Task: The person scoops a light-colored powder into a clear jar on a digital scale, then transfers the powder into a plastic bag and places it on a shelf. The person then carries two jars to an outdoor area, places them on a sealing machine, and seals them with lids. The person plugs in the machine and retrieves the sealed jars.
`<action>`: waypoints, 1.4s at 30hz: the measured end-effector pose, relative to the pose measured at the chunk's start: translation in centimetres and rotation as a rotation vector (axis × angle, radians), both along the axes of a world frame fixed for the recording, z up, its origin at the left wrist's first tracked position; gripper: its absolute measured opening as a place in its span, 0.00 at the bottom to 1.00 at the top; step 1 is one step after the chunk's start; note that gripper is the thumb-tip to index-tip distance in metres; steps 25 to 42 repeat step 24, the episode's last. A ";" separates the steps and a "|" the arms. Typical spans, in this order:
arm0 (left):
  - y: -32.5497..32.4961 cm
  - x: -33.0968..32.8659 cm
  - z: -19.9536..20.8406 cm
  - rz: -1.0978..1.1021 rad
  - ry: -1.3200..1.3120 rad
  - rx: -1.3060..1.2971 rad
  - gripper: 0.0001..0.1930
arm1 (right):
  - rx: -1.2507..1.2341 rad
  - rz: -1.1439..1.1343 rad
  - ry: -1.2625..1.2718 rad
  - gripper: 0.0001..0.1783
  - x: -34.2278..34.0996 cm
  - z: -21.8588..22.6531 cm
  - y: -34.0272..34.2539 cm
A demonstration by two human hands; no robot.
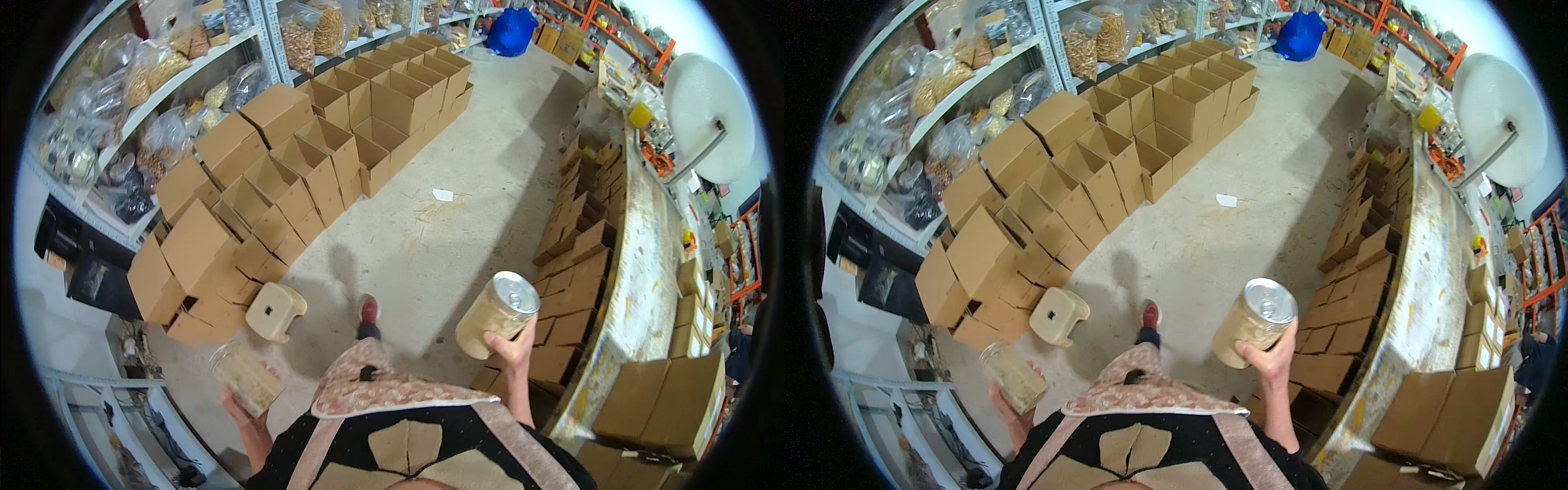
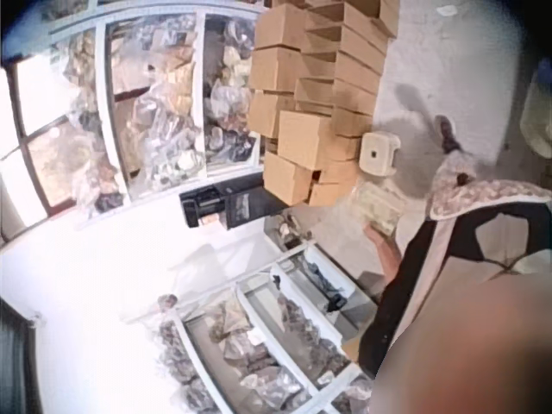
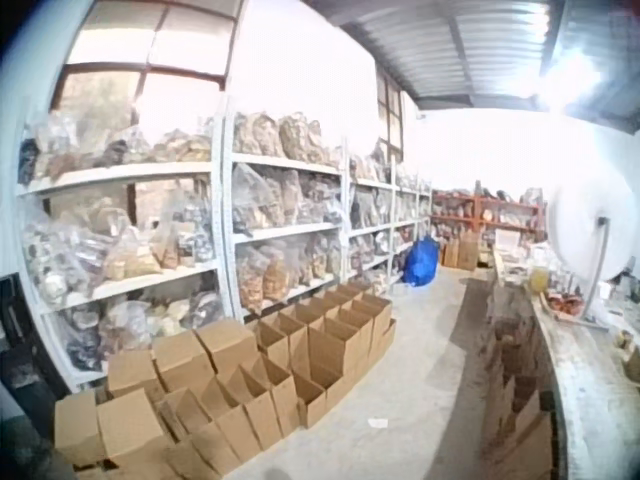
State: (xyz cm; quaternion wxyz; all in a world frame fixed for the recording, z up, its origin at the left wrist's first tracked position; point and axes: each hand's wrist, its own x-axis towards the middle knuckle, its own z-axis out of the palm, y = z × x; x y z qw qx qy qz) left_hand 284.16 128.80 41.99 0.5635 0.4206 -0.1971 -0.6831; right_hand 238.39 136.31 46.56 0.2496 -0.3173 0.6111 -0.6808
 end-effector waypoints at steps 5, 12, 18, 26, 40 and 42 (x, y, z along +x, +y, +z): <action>-19.2 -12.4 2.3 -0.258 0.058 -0.128 0.41 | -0.004 -0.170 -0.053 0.48 -8.3 -0.2 -9.2; -45.8 -38.5 2.1 -0.774 0.081 -0.104 0.44 | 0.091 -0.582 -0.049 0.49 -20.0 -2.0 -13.5; -55.4 -60.6 2.1 -0.905 0.310 -0.092 0.40 | 0.077 -0.745 0.014 0.50 -36.0 -4.2 -22.0; -62.2 -72.7 3.0 -0.639 0.207 0.001 0.39 | 0.105 -0.505 0.033 0.46 -54.4 2.0 -37.2; -62.2 -72.7 3.0 -0.639 0.207 0.001 0.39 | 0.105 -0.505 0.033 0.46 -54.4 2.0 -37.2; -62.2 -72.7 3.0 -0.639 0.207 0.001 0.39 | 0.105 -0.505 0.033 0.46 -54.4 2.0 -37.2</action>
